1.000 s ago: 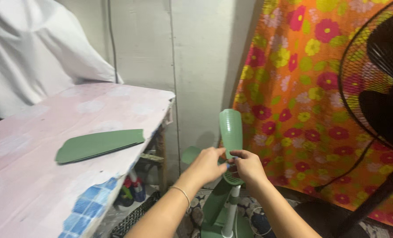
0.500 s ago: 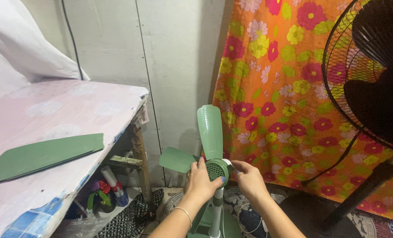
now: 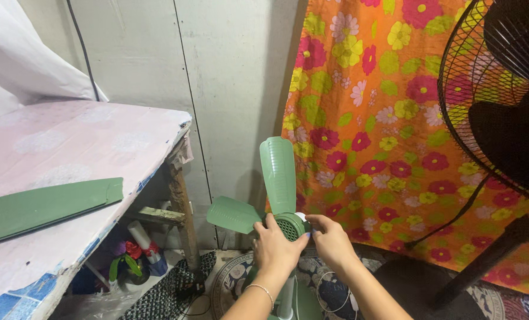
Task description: The person disassembles a green electric fan by hand, removing the blades one by one, then the front grille, the motor housing, and finally the stand pole and base. The removed parts are placed on a nearby table.
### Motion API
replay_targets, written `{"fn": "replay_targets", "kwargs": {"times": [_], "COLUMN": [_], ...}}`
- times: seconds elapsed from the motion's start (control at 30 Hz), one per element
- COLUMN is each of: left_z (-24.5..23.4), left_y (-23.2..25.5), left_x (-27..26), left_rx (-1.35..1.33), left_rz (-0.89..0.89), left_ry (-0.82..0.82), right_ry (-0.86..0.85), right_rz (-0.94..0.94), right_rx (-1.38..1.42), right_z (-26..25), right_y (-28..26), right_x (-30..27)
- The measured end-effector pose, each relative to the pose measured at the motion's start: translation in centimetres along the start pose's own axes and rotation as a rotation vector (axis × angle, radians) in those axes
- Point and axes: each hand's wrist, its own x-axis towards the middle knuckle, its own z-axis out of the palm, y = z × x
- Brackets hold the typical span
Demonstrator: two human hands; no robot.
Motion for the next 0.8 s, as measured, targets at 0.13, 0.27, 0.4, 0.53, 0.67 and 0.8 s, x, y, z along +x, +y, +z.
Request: {"fn": "replay_targets", "kwargs": {"times": [0.13,0.27,0.4,0.53,0.67,0.8], "left_z": [0.3,-0.6,-1.8,-1.7,-0.2,0.9], "left_y": [0.4,0.6,1.1,1.5,2.4,3.9], "left_x": [0.0,-0.8,-1.4,-1.9,-2.4,-2.6], "left_rx": [-0.045,-0.092,-0.100,-0.154,-0.238,-0.299], "left_rz": [-0.011,-0.017,-0.088,-0.150,-0.177,-0.255], "left_ry": [-0.010,-0.054,-0.068,-0.061,0.001,0.062], "right_ry": [0.052,0.092,0.042,-0.169,-0.096,-0.062], "right_rz": [-0.025,-0.094,-0.100,0.456,0.251,0.152], "right_rx": [-0.190,-0.260,-0.164,0.114,0.256,0.313], "right_z": [-0.3,-0.2,0.0,0.2,0.7,-0.1], "right_y": [-1.2,-1.7,-1.8,-1.5,-0.5,0.9], "right_x": [0.4,1.7,2.1,1.0,1.6,4.2]}}
